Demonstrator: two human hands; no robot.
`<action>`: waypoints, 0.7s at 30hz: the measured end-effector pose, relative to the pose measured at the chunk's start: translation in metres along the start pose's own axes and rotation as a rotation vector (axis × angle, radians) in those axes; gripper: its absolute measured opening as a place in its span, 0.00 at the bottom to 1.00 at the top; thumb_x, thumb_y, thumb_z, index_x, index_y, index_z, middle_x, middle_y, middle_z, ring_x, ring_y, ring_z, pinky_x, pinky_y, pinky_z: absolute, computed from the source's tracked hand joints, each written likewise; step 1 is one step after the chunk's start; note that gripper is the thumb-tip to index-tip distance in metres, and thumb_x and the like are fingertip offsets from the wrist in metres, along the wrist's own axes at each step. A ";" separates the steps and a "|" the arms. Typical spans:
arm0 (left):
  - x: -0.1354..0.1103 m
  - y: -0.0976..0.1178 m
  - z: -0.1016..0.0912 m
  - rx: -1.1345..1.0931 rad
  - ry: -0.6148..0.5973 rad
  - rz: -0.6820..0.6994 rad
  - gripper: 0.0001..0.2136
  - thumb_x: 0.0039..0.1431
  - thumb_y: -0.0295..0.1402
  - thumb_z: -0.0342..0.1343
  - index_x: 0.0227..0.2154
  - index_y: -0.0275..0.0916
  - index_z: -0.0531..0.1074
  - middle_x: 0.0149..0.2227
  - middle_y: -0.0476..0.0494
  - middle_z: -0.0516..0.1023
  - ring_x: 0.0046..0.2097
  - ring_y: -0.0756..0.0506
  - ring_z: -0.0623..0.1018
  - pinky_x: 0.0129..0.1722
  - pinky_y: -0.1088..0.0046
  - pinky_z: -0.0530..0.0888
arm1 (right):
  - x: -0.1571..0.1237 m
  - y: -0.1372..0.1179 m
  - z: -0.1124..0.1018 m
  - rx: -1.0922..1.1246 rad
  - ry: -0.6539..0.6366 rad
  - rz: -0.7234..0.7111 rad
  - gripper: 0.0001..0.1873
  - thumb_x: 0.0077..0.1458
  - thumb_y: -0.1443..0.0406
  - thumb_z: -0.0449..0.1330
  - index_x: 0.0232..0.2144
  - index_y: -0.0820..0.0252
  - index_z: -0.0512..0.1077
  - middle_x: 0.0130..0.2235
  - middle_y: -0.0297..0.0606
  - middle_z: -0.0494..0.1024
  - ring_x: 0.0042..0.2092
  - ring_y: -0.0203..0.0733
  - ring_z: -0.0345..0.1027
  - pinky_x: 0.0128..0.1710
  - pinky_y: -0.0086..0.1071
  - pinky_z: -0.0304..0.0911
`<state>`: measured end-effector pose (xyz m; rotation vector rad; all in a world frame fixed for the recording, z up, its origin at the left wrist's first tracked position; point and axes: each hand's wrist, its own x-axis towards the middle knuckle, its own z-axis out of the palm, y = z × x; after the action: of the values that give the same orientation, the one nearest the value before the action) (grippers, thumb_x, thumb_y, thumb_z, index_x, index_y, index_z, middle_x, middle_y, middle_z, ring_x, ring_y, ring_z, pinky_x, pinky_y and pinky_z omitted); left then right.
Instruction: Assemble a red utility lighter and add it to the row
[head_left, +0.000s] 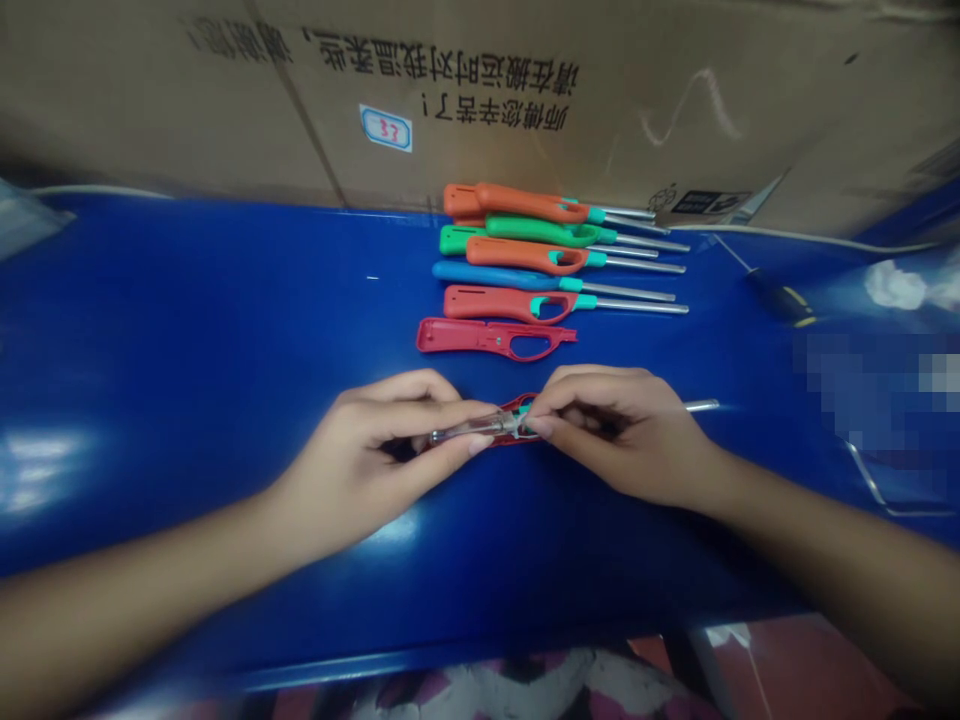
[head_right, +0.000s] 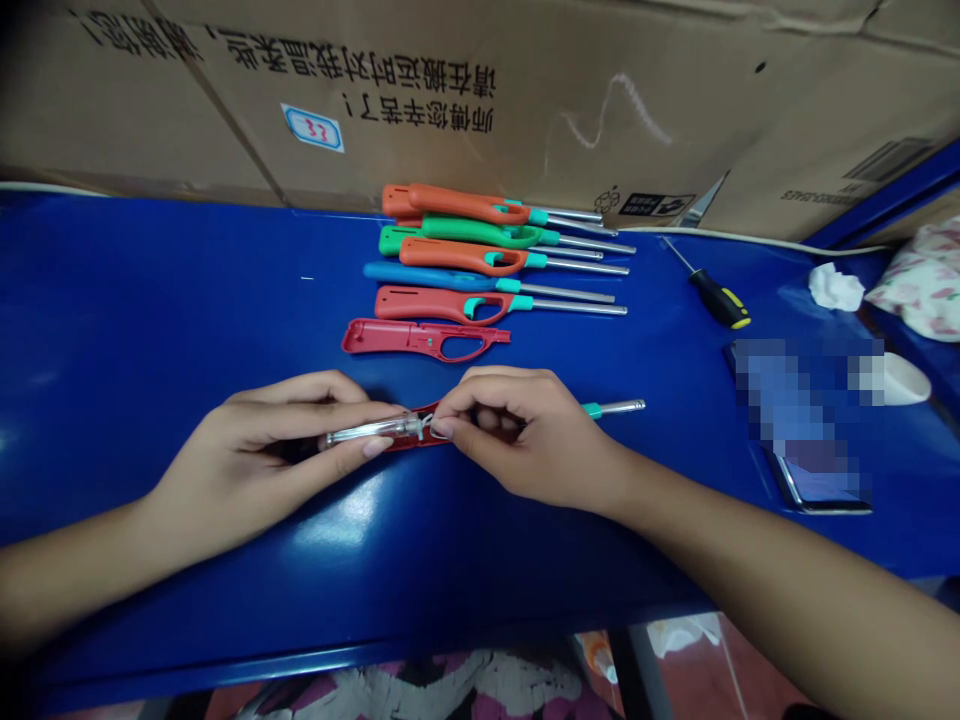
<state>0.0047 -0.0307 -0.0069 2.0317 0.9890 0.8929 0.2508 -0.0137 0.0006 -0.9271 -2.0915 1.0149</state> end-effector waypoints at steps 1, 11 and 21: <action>0.000 0.000 0.000 -0.004 -0.003 0.003 0.11 0.62 0.28 0.62 0.47 0.39 0.81 0.36 0.46 0.78 0.34 0.53 0.78 0.33 0.80 0.73 | 0.000 0.000 0.000 -0.001 -0.001 0.000 0.05 0.60 0.70 0.62 0.35 0.68 0.78 0.27 0.32 0.71 0.23 0.24 0.53 0.20 0.22 0.51; 0.001 0.000 -0.001 -0.029 -0.025 0.017 0.12 0.62 0.27 0.61 0.47 0.39 0.81 0.35 0.47 0.77 0.34 0.54 0.77 0.33 0.81 0.73 | 0.000 -0.003 -0.002 -0.021 -0.028 0.004 0.05 0.60 0.70 0.61 0.33 0.66 0.78 0.27 0.32 0.71 0.23 0.25 0.54 0.20 0.22 0.52; 0.001 0.003 0.000 0.015 0.008 -0.008 0.10 0.62 0.29 0.61 0.45 0.39 0.81 0.36 0.46 0.79 0.33 0.53 0.78 0.31 0.80 0.73 | -0.002 -0.001 -0.004 0.022 -0.012 0.019 0.04 0.60 0.69 0.62 0.35 0.65 0.77 0.30 0.35 0.74 0.23 0.26 0.55 0.19 0.23 0.52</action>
<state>0.0059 -0.0309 -0.0043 2.0366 1.0097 0.8923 0.2544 -0.0148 0.0030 -0.9345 -2.0806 1.0534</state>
